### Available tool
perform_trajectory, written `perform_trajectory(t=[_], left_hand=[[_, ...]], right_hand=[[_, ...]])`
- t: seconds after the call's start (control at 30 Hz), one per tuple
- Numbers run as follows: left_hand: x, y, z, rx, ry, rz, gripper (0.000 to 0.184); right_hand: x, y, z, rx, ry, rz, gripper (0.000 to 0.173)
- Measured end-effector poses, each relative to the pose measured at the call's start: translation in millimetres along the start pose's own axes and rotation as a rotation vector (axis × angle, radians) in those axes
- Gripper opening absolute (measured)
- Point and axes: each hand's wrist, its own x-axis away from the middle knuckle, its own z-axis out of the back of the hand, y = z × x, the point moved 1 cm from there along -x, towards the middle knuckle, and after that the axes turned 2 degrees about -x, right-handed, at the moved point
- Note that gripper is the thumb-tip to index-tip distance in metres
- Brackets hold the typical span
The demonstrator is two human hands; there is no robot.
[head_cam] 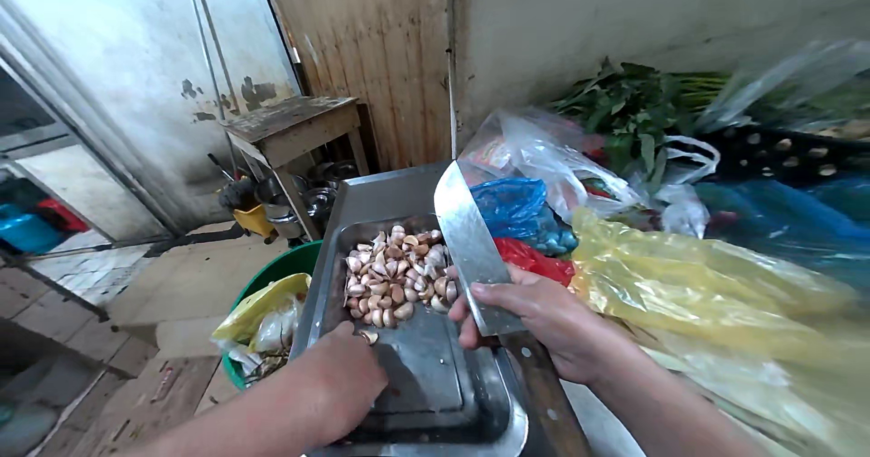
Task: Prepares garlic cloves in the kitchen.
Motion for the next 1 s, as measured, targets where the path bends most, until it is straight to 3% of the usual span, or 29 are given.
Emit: perform_trajectory(t=[0.1, 0.27, 0.47, 0.63, 0.8, 0.9, 1.0], left_hand=[[-7.5, -7.4, 1.3, 0.054, 0.102, 0.018, 0.017], [-11.0, -15.7, 26.0, 0.370, 0.290, 0.112, 0.029], [-6.2, -12.0, 43.7, 1.220, 0.593, 0.048, 0.025], [-6.8, 1.2, 38.1, 2.062, 0.690, -0.184, 0.020], [1.4, 3.4, 35.9, 2.183, 0.770, -0.350, 0.037], [3.6, -2.0, 30.2, 2.213, 0.871, -0.405, 0.032], [4.7, -8.7, 21.5, 2.268, 0.928, -0.405, 0.026]], right_hand=[[0.2, -1.6, -0.2, -0.001, 0.014, 0.005, 0.025], [1.0, -2.0, 1.1, -0.003, -0.005, 0.024, 0.026], [1.9, -1.6, 3.1, -0.048, -0.025, 0.025, 0.031], [4.1, -4.8, 6.8, -0.111, -0.013, 0.033, 0.035], [19.9, -3.9, 4.0, -0.026, 0.037, 0.273, 0.041], [35.3, -5.0, -15.0, 0.093, 0.081, 0.400, 0.044], [42.5, -16.2, -41.5, 0.280, 0.050, 0.417, 0.042]])
